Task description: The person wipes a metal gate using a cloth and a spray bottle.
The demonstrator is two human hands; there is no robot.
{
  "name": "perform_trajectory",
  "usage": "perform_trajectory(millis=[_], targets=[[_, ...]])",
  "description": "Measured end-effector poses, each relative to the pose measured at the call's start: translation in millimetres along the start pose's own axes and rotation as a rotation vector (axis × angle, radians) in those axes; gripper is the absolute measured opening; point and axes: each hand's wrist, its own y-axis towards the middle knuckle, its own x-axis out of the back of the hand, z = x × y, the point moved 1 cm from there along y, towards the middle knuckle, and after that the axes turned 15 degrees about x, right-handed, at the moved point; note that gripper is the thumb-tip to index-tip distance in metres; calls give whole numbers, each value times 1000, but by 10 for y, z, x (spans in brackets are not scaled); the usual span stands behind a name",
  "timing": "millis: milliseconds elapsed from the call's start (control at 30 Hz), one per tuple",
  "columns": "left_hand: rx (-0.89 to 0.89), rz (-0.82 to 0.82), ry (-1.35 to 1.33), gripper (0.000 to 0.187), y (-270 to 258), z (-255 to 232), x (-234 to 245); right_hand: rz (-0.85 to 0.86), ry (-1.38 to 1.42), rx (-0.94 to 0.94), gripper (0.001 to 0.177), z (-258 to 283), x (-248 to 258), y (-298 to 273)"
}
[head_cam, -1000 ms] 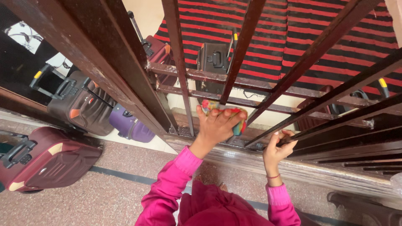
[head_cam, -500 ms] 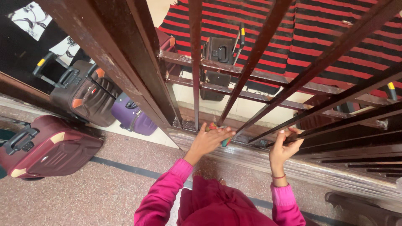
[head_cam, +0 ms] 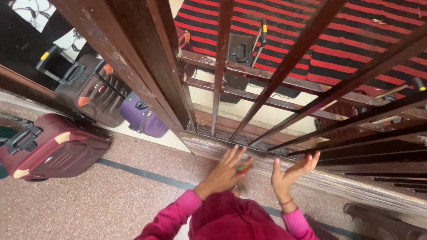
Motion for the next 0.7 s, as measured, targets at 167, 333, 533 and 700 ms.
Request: perform_trajectory(millis=[167, 333, 533, 700], targets=[[-37, 6, -486, 54, -226, -290, 34, 215, -136, -100, 87, 259, 200, 8], [-121, -95, -620, 47, -143, -331, 160, 394, -9, -11, 90, 415, 288, 27], [-112, -222, -603, 50, -131, -240, 294, 655, 240, -325, 35, 470, -33, -251], [126, -560, -615, 52, -181, -50, 373, 348, -109, -231, 23, 534, -303, -102]])
